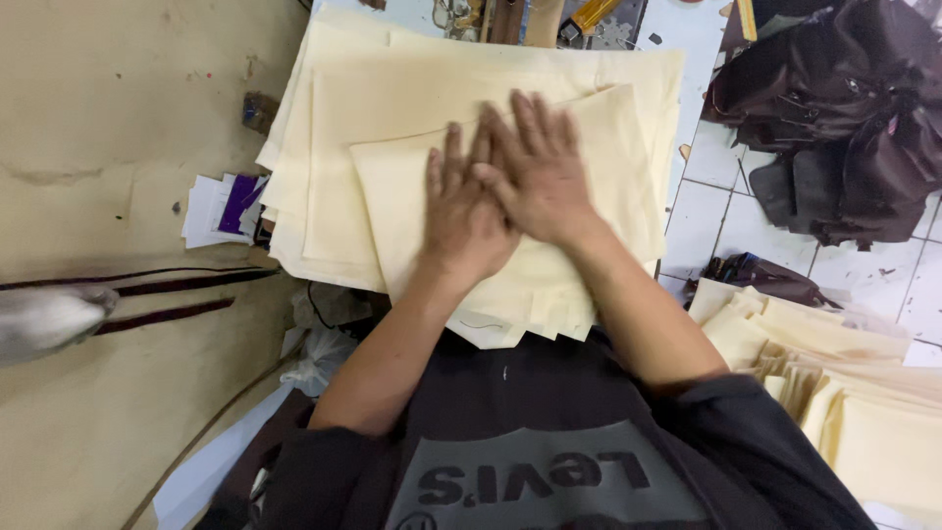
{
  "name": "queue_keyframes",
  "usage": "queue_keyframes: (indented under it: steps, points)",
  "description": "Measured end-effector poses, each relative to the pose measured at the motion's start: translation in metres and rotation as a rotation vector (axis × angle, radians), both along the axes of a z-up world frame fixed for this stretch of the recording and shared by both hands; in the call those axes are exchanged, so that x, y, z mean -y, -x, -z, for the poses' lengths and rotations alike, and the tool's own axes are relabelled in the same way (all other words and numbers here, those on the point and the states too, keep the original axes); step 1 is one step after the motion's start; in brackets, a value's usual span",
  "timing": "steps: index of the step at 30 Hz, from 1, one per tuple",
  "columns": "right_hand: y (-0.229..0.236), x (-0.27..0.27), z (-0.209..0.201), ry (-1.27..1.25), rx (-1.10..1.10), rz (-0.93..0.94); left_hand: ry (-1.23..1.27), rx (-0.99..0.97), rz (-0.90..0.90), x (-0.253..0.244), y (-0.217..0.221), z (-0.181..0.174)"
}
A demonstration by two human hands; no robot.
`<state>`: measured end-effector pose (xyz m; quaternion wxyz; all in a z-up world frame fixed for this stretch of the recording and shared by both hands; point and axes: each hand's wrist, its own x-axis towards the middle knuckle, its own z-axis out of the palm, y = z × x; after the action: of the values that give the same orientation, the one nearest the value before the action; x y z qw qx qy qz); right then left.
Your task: The person repeatedly picks up light-colored fabric pieces from a stack, folds them by hand, and places them onto a separate pile on the floor. The process involves unfolding, refolding, and smoothing the fabric before stacking.
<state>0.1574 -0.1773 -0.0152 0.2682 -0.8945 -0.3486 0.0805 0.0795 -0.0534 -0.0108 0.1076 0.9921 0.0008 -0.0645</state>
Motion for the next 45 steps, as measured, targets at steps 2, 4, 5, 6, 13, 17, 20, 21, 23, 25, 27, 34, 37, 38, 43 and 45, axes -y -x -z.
queue_keyframes:
  steps: [2,4,5,6,13,17,20,21,23,25,27,34,37,38,43,45]
  points:
    - [-0.011,0.022,-0.022,0.421,-0.134,0.162,-0.008,0.206,-0.114,-0.016,0.014,0.002]
    - [-0.016,0.054,-0.036,0.397,-0.188,0.240,-0.008,0.020,-0.207,-0.036,0.023,-0.027]
    - [-0.021,0.071,-0.043,0.371,-0.236,0.324,-0.007,-0.159,-0.292,-0.046,0.026,-0.043]
    - [-0.023,0.081,-0.033,0.369,-0.237,0.320,-0.010,-0.160,-0.296,-0.053,0.030,-0.039]
    - [0.037,0.065,-0.035,0.126,0.059,0.050,0.256,0.364,-0.184,0.009,0.046,-0.036]
    - [0.057,0.047,0.021,-0.068,0.200,-0.190,0.091,0.478,0.046,0.035,0.067,0.024]
    - [0.045,0.088,0.033,0.151,0.203,-0.002,0.027,0.352,-0.072,-0.004,0.081,0.031]
    - [0.038,0.095,0.025,0.151,0.201,-0.005,0.026,0.350,-0.075,-0.020,0.087,0.032]
    - [0.031,0.114,0.009,0.241,-0.040,0.235,-0.059,0.359,-0.208,-0.049,0.103,0.036]
    - [0.030,0.129,0.007,0.245,-0.036,0.239,0.003,0.324,-0.274,-0.062,0.110,0.025]
    - [0.030,0.139,0.002,0.254,-0.033,0.245,0.071,0.287,-0.337,-0.071,0.111,0.014]
    - [0.013,0.135,-0.004,-0.027,0.210,0.258,0.307,0.738,-0.342,-0.120,0.046,0.046]
    - [0.006,0.129,-0.007,-0.045,0.162,0.264,0.517,0.648,-0.347,-0.129,0.017,0.028]
    - [0.004,0.130,-0.005,-0.043,0.118,0.265,0.722,0.457,-0.341,-0.125,0.010,0.010]
    - [-0.007,0.146,0.000,-0.315,-0.147,0.334,0.853,0.542,-0.099,-0.096,0.014,-0.070]
    - [-0.008,0.148,-0.010,-0.446,-0.231,0.355,0.912,0.517,-0.047,-0.083,0.024,-0.096]
